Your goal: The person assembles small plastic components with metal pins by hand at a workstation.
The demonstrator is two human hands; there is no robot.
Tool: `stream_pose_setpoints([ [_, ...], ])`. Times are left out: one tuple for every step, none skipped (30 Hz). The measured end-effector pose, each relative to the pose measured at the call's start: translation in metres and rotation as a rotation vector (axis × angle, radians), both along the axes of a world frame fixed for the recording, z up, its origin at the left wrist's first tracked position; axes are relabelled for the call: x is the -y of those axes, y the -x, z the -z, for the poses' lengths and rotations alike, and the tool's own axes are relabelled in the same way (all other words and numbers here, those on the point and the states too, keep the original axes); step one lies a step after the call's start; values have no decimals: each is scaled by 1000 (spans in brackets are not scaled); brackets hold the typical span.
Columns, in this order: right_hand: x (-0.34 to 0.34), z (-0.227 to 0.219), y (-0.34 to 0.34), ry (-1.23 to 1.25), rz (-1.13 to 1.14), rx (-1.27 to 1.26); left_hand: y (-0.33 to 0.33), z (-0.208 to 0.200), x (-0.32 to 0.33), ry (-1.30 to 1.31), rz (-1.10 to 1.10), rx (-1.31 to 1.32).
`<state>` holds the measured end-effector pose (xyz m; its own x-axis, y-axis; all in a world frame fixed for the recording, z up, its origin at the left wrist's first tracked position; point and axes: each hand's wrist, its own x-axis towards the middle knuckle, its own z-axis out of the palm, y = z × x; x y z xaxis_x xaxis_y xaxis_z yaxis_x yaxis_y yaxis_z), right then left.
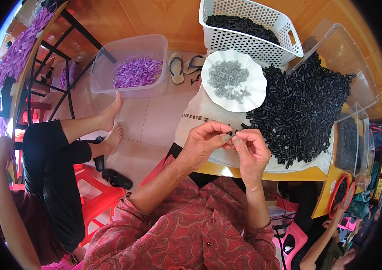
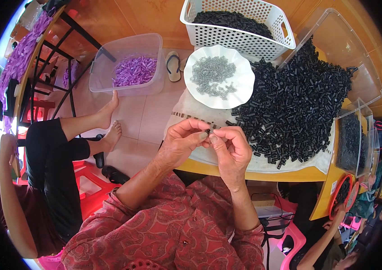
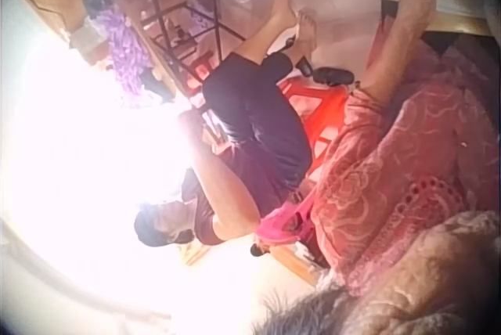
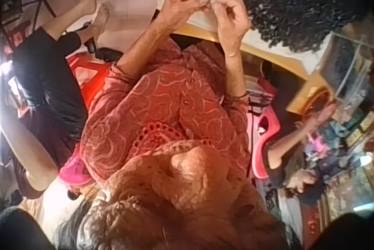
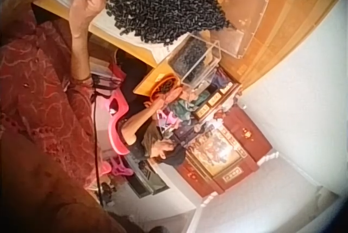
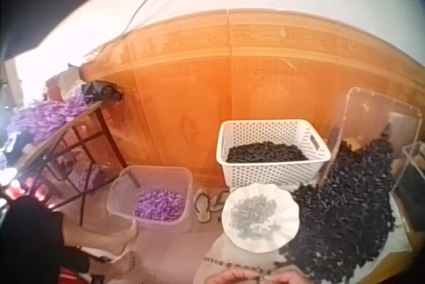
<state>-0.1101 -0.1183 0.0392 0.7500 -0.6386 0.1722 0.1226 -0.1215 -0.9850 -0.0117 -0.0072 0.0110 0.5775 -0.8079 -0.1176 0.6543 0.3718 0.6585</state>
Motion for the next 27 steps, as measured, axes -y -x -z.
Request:
stream_pose_setpoints([
  [0,0,0,2,-3,-1,0,0,0,3,-1,9],
  [0,0,0,2,-3,-1,0,0,0,3,-1,9],
  [0,0,0,8,-8,-3,0,0,0,-1,-3,5],
  [0,0,-1,15,-14,-6,0,0,0,-4,-5,1],
  [0,0,-1,14,-14,-6,0,0,0,-5,-6,0],
  [1,0,-1,30,-16,-11,0,0,0,-6,1,18],
  [1,1,0,45,-17,-16,0,0,0,-7,7,36],
  [2,0,0,45,-17,-17,0,0,0,-8,7,36],
  [2,0,-1,57,-18,-18,0,1,0,-29,12,68],
  [2,-1,-1,69,-18,-18,0,1,0,-50,17,101],
  [2,-1,-1,69,-18,-19,0,2,0,-50,17,100],
  [2,0,-1,73,-19,-13,0,2,0,-58,23,127],
  [2,0,-1,77,-20,-8,0,3,0,-67,29,154],
  [3,0,-1,77,-20,-9,0,3,1,-67,30,154],
  [3,0,-1,91,-22,-21,0,3,1,-77,27,161],
  [3,-1,-1,106,-24,-33,0,3,1,-87,25,167],
  [3,-1,-1,105,-25,-34,0,4,0,-88,25,167],
  [3,-3,-1,146,-29,-59,0,5,0,-95,27,174],
  [4,-4,0,187,-33,-85,-1,6,0,-102,30,181],
  [4,-4,0,187,-32,-86,-1,5,0,-102,30,181],
  [6,-4,1,190,-44,-90,-1,3,0,-92,19,169],
  [7,-5,2,194,-56,-95,-1,2,0,-81,7,157],
  [8,-5,3,194,-55,-96,-2,2,-1,-81,8,157],
  [9,-4,4,115,-83,-101,-3,3,-2,-82,18,165],
  [11,-4,5,37,-111,-107,-4,5,-3,-84,28,173],
  [13,-6,6,38,-108,-107,-4,6,-4,-83,30,173],
  [15,-10,7,-84,-151,-123,-4,7,-4,-82,57,193],
])
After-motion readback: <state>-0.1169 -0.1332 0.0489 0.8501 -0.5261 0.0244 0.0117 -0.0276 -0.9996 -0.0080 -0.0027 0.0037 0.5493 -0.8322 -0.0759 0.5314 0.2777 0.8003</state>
